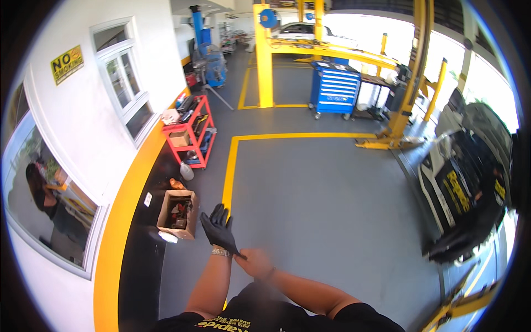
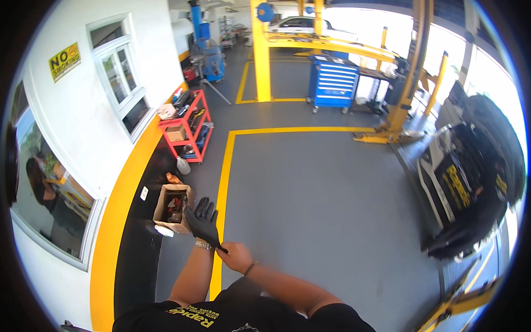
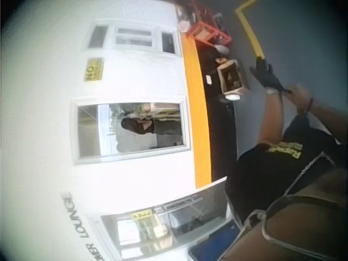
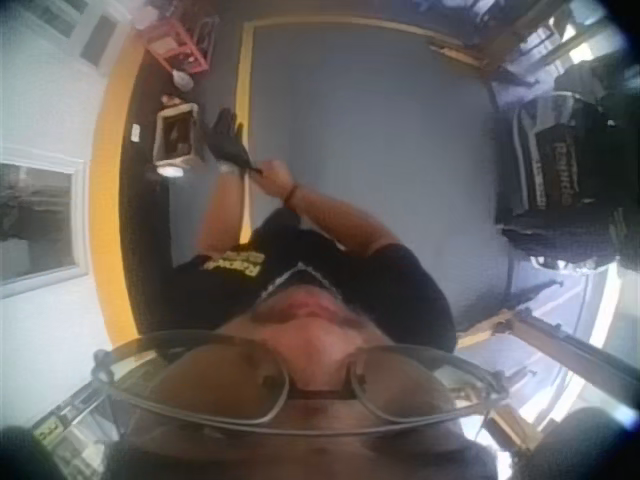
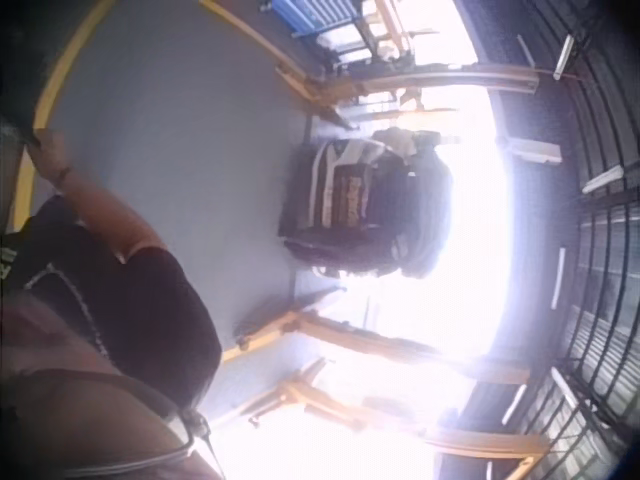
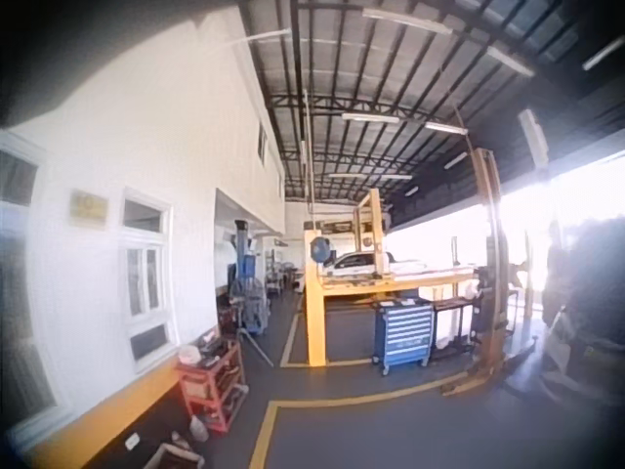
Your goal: The person selects tools from a toolbox, places a protective cover on the front of a white car, and works on the engine using a socket wrench and ratchet. The person also moves a floor fan and puts on gloves while another mechanic assists nearby.
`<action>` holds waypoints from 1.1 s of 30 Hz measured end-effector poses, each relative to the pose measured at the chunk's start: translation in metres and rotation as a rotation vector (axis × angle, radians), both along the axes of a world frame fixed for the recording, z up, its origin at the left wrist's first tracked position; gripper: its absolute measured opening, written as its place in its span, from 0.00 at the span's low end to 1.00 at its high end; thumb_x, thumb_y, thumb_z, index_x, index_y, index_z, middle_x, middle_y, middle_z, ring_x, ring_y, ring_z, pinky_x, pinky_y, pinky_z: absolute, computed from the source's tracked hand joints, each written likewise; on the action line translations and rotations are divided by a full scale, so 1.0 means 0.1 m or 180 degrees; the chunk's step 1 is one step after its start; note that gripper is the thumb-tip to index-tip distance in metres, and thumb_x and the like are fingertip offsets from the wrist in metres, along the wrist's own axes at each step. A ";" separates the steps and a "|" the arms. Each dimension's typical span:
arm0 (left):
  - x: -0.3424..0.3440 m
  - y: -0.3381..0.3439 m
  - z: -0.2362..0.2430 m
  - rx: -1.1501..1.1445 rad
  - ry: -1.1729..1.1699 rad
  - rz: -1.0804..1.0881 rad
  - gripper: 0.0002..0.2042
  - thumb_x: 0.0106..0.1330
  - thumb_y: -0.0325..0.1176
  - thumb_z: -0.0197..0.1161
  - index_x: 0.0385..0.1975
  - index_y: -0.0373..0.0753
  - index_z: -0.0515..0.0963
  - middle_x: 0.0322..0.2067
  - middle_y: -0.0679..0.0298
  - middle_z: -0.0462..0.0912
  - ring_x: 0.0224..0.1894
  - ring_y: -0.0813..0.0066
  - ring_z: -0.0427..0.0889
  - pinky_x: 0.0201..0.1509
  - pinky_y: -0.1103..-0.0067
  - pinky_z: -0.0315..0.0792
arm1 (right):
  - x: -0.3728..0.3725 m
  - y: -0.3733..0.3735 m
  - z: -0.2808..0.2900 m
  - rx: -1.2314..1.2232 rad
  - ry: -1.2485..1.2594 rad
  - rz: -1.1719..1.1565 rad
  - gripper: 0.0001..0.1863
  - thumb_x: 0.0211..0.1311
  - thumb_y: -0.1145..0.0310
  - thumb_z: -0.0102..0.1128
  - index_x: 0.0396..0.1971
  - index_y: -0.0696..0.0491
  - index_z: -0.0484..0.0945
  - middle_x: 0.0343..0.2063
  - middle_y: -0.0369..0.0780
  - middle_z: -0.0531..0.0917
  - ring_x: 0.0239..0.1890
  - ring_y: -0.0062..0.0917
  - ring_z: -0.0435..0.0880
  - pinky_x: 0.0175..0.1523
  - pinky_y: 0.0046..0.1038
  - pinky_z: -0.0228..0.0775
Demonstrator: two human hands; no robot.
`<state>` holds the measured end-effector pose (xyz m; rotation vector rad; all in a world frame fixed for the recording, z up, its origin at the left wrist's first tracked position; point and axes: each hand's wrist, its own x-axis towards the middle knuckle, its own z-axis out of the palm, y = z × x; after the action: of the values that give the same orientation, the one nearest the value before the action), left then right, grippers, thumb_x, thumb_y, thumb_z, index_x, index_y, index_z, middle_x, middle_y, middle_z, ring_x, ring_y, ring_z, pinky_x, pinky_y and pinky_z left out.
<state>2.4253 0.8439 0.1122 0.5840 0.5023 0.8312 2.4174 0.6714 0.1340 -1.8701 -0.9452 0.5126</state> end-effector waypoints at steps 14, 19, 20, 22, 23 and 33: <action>3.50 2.13 -2.30 0.4413 0.4178 -0.3086 0.29 0.70 0.60 0.52 0.53 0.41 0.83 0.51 0.47 0.86 0.53 0.46 0.85 0.57 0.59 0.78 | 4.11 2.71 -1.47 -0.2120 -0.1385 0.0377 0.14 0.70 0.66 0.51 0.44 0.53 0.85 0.44 0.54 0.85 0.50 0.46 0.86 0.54 0.47 0.79; 5.12 2.97 -2.03 0.4205 0.4570 -0.3834 0.23 0.68 0.49 0.62 0.55 0.40 0.79 0.51 0.47 0.86 0.54 0.50 0.85 0.58 0.64 0.78 | 5.82 3.38 -2.54 -0.2227 -0.0904 0.1079 0.20 0.66 0.61 0.52 0.47 0.57 0.86 0.48 0.53 0.86 0.55 0.48 0.85 0.60 0.46 0.76; 5.47 3.15 -2.10 0.4269 0.4493 -0.3844 0.22 0.68 0.49 0.62 0.55 0.40 0.79 0.51 0.48 0.86 0.54 0.50 0.85 0.58 0.64 0.78 | 6.09 3.51 -2.81 -0.2195 -0.1225 0.1369 0.21 0.65 0.59 0.52 0.47 0.57 0.86 0.49 0.53 0.86 0.55 0.48 0.85 0.61 0.46 0.76; 6.30 3.42 -2.19 0.4390 0.4203 -0.3841 0.22 0.68 0.48 0.62 0.55 0.40 0.79 0.51 0.48 0.86 0.54 0.50 0.85 0.58 0.64 0.78 | 6.73 3.78 -3.18 -0.2155 -0.0589 0.0317 0.22 0.64 0.56 0.53 0.46 0.55 0.87 0.50 0.52 0.86 0.55 0.49 0.85 0.61 0.46 0.76; 6.63 3.57 -2.24 0.4360 0.4056 -0.3825 0.22 0.67 0.48 0.63 0.55 0.40 0.79 0.51 0.48 0.86 0.54 0.50 0.85 0.58 0.64 0.78 | 7.10 4.03 -3.13 -0.2076 -0.0289 -0.0114 0.22 0.64 0.55 0.53 0.46 0.55 0.87 0.51 0.51 0.87 0.55 0.49 0.85 0.61 0.46 0.76; 8.47 5.76 -2.17 0.3330 0.3211 -0.3136 0.22 0.66 0.44 0.65 0.56 0.41 0.79 0.51 0.50 0.85 0.54 0.52 0.85 0.58 0.64 0.78 | 9.30 6.51 -1.20 -0.1996 -0.1032 0.1823 0.18 0.68 0.57 0.51 0.42 0.52 0.86 0.42 0.48 0.88 0.46 0.46 0.87 0.51 0.46 0.78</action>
<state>3.2724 1.4195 -0.1053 2.0527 0.5500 -0.3076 3.3470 1.3228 0.0136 -2.2667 -1.7066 0.9489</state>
